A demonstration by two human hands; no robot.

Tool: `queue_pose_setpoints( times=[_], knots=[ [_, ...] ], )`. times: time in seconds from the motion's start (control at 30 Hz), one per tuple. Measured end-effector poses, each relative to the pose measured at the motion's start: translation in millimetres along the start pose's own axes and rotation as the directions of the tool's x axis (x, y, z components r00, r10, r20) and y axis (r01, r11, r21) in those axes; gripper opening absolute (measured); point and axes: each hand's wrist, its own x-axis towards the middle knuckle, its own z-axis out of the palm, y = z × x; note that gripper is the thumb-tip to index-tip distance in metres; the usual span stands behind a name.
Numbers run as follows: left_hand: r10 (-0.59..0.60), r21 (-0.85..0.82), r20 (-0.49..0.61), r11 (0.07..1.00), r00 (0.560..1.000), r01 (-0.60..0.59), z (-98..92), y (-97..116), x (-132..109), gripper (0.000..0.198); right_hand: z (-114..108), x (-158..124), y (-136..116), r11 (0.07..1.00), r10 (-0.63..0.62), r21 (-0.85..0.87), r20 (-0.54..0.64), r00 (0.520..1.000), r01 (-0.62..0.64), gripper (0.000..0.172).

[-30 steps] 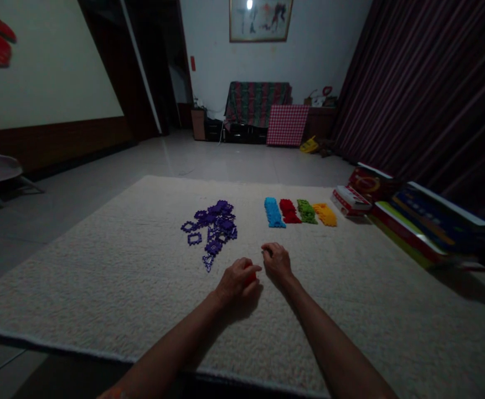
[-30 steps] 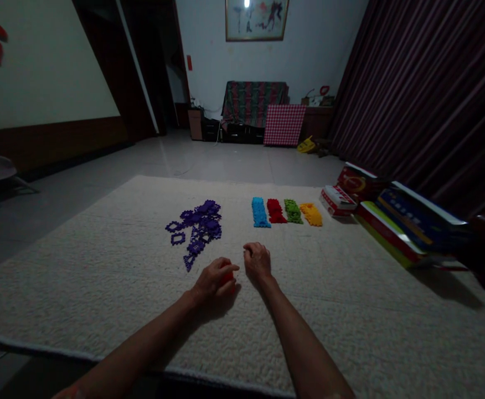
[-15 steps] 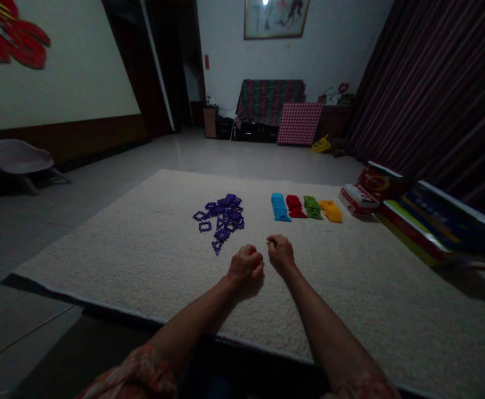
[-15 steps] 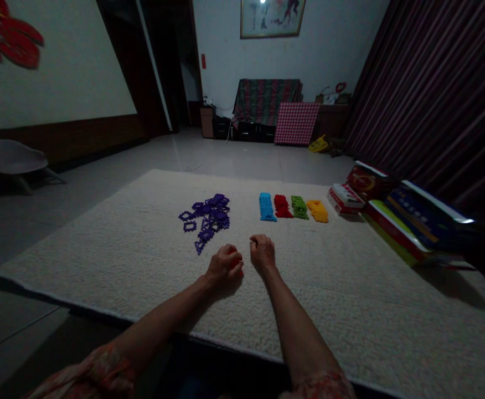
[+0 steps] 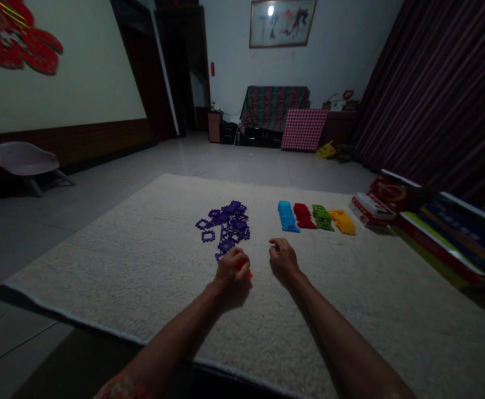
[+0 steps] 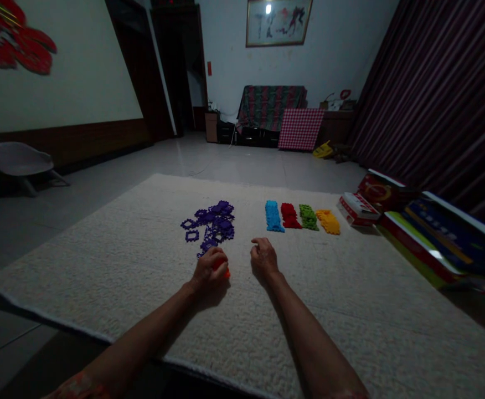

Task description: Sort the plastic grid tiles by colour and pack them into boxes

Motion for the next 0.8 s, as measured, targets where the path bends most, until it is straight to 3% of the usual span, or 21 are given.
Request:
queue_pose_setpoints(
  times=[0.07,0.17,0.23,0.37,0.47,0.6,0.8],
  knots=[
    [-0.006,-0.041,-0.01,0.999,1.0,0.006,-1.4,-8.2,4.0,0.009,19.9,19.1,-6.9,0.998,-0.05,0.037,0.011,0.999,0.05,0.035],
    [0.082,-0.067,0.029,0.995,0.996,-0.079,2.6,-13.7,5.2,0.011,54.2,54.7,-20.3,0.988,-0.135,0.075,0.045,0.99,0.132,0.04],
    [0.054,-0.082,-0.004,0.995,0.999,-0.054,5.8,-15.5,5.0,0.012,73.9,75.4,-27.6,0.982,-0.173,0.084,0.076,0.982,0.167,0.047],
    [0.045,-0.123,-0.024,0.991,0.999,-0.048,8.2,-18.5,5.8,0.012,94.5,92.6,-32.5,0.981,-0.191,0.065,0.179,0.965,0.182,0.062],
    [0.026,-0.127,-0.008,0.992,1.0,-0.027,7.0,-18.2,6.6,0.011,94.7,90.4,-30.9,0.979,-0.205,0.039,0.257,0.944,0.202,0.056],
    [0.031,-0.111,0.027,0.993,0.999,-0.028,3.5,-15.1,8.2,0.011,87.1,87.0,-28.7,0.971,-0.239,0.047,0.277,0.931,0.235,0.047],
    [0.049,-0.112,-0.007,0.992,0.999,-0.05,3.8,-16.2,7.1,0.011,59.0,80.4,-15.8,0.962,-0.269,0.039,0.285,0.92,0.269,0.045]
  ],
)
